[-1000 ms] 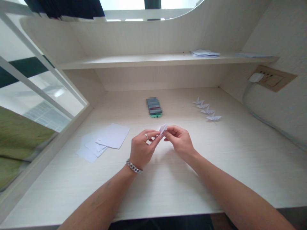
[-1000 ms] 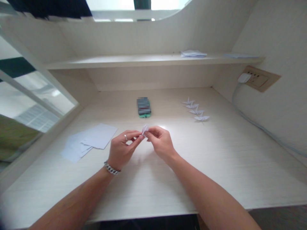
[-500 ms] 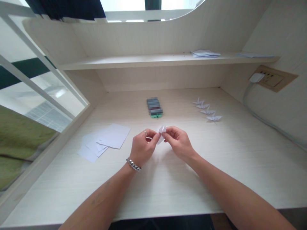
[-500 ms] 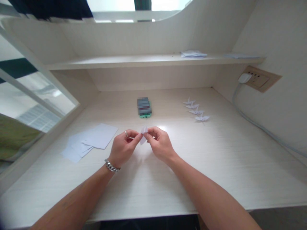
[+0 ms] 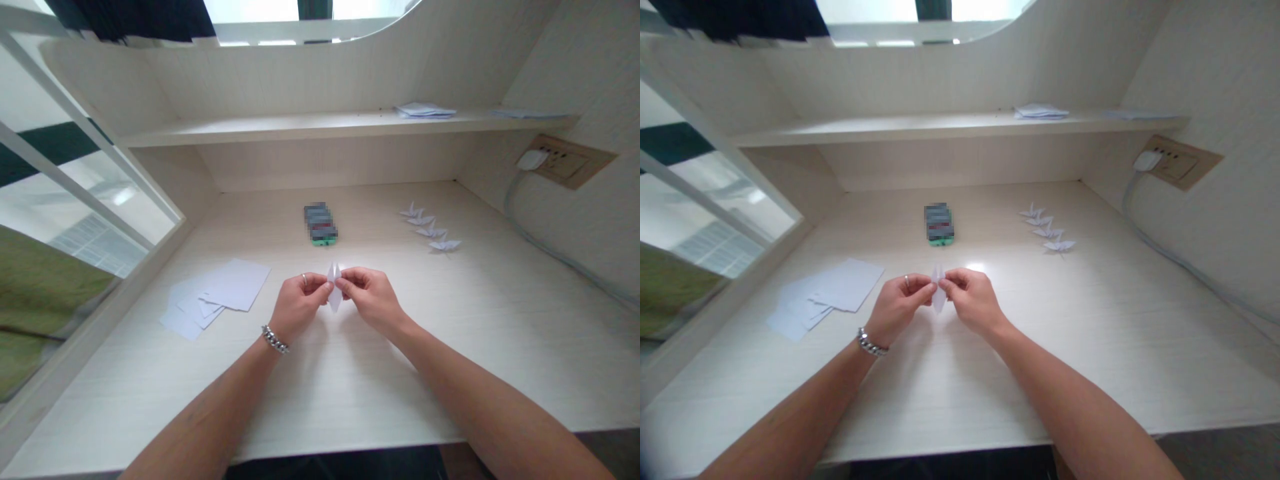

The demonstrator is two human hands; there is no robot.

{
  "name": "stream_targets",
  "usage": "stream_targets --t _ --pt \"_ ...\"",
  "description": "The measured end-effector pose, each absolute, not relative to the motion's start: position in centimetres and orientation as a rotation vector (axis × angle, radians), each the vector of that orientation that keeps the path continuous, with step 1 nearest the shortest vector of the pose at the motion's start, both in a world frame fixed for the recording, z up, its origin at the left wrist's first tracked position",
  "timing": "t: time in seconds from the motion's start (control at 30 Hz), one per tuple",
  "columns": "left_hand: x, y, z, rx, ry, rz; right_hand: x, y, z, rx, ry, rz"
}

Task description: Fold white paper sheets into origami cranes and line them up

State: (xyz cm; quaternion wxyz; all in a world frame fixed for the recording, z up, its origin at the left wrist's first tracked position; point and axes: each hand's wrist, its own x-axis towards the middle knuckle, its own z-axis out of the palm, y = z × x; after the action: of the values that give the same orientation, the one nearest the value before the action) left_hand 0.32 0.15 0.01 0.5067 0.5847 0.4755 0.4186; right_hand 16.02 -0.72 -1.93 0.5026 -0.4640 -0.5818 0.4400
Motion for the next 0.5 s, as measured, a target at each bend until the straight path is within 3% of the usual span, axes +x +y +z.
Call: stream_targets --t 0.5 --pt "0.5 0.2 -0.7 1.275 1.07 1.046 16.0 -0.7 -1.5 -1.084 -1.279 1.192"
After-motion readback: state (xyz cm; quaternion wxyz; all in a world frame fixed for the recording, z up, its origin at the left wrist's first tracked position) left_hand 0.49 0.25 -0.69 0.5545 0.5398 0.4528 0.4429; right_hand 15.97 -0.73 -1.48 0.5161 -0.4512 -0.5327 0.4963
